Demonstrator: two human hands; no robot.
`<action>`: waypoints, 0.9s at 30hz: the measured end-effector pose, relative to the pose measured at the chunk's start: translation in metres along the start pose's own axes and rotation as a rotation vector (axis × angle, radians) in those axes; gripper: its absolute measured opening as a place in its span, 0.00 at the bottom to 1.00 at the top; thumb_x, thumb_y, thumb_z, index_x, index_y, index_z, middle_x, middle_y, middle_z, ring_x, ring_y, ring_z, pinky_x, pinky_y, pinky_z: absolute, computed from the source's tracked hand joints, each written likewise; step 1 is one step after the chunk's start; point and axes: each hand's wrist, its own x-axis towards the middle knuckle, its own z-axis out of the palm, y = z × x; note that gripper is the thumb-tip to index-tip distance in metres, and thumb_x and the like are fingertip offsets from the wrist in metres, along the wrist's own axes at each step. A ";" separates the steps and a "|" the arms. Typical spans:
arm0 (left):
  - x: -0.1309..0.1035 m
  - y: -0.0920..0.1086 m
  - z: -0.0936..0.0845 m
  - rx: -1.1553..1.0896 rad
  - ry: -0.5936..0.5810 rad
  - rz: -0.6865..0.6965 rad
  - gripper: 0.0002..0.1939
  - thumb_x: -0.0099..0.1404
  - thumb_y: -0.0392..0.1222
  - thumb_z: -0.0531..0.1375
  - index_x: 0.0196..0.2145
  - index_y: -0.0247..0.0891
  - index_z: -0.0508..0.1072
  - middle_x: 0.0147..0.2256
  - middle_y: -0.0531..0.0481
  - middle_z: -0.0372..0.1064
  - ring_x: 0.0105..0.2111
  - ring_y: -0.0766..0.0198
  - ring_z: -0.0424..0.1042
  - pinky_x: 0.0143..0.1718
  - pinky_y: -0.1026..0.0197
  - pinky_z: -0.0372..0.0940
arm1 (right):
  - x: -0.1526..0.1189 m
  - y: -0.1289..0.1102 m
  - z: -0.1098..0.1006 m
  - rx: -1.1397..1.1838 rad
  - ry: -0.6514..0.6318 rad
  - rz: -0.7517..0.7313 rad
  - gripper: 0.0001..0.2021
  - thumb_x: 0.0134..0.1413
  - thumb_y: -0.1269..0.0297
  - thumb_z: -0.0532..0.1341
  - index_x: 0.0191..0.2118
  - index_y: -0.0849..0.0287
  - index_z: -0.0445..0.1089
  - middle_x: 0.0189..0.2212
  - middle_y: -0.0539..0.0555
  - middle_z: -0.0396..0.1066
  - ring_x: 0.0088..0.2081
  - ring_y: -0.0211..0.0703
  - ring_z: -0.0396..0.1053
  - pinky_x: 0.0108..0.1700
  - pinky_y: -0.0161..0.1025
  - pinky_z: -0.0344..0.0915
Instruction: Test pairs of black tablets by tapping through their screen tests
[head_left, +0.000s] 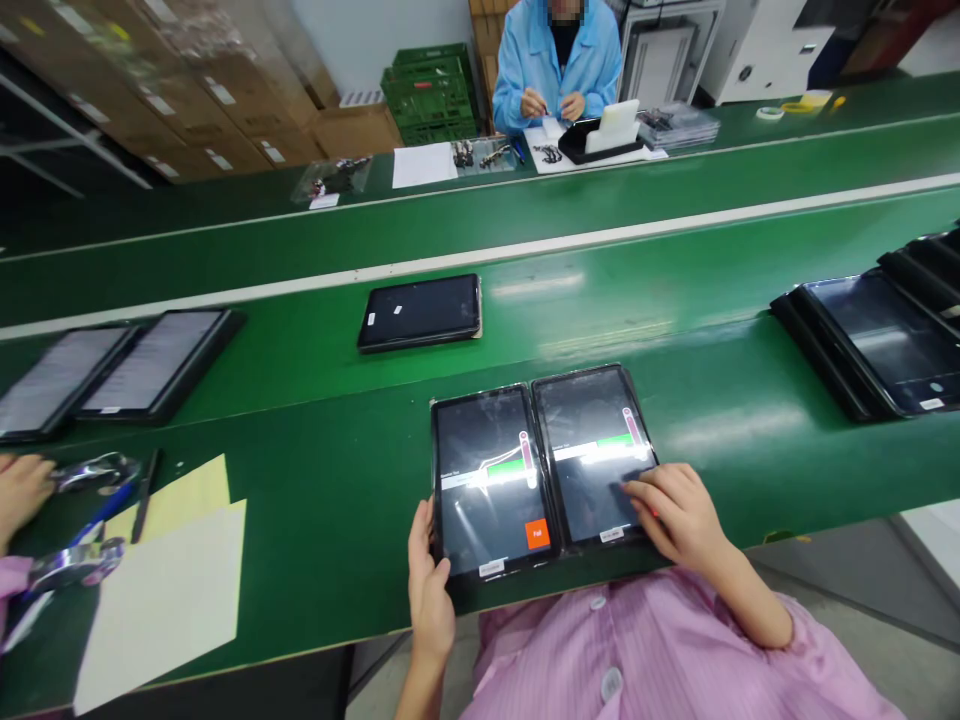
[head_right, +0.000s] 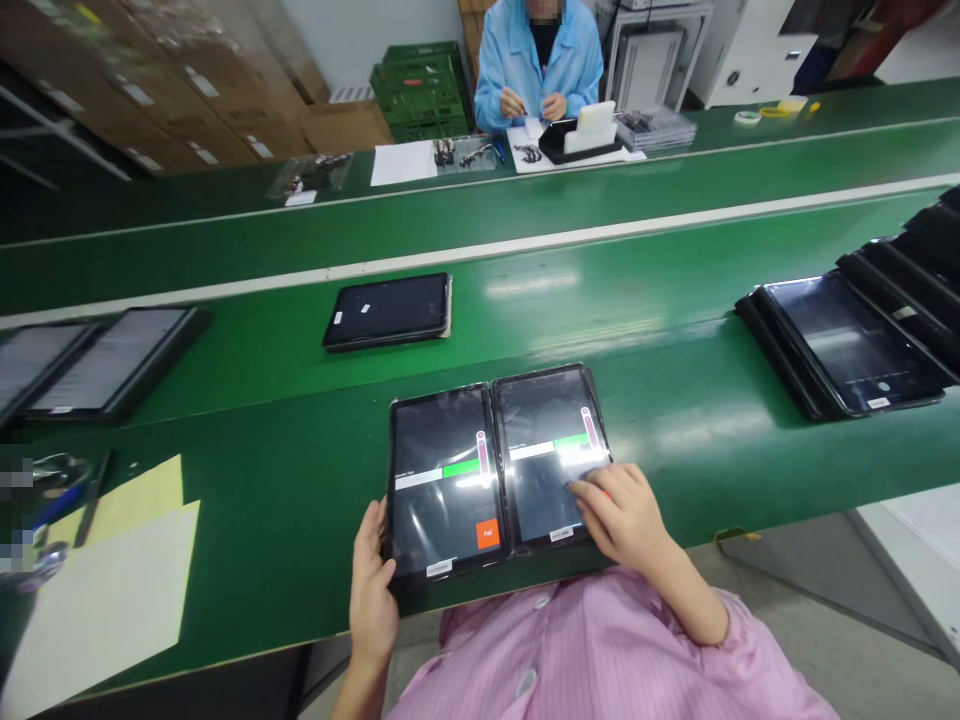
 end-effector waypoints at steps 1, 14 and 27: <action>0.000 0.000 0.000 0.000 -0.001 0.004 0.34 0.66 0.52 0.56 0.67 0.44 0.59 0.68 0.45 0.53 0.69 0.45 0.49 0.71 0.45 0.41 | 0.002 -0.006 0.001 -0.002 -0.014 -0.058 0.10 0.65 0.72 0.53 0.44 0.56 0.71 0.32 0.55 0.73 0.32 0.45 0.68 0.36 0.43 0.60; 0.000 0.002 0.000 -0.007 -0.005 0.018 0.31 0.66 0.53 0.57 0.65 0.44 0.62 0.66 0.45 0.56 0.68 0.45 0.50 0.70 0.44 0.40 | 0.012 -0.028 0.017 0.035 -0.132 -0.152 0.09 0.66 0.71 0.52 0.44 0.58 0.68 0.38 0.57 0.74 0.40 0.47 0.69 0.46 0.47 0.61; -0.003 0.008 0.004 0.034 0.014 -0.025 0.31 0.64 0.51 0.57 0.64 0.42 0.62 0.65 0.44 0.57 0.67 0.45 0.53 0.70 0.44 0.44 | -0.001 -0.004 0.006 0.015 -0.146 -0.074 0.15 0.64 0.47 0.59 0.51 0.44 0.74 0.59 0.56 0.66 0.57 0.62 0.61 0.63 0.68 0.41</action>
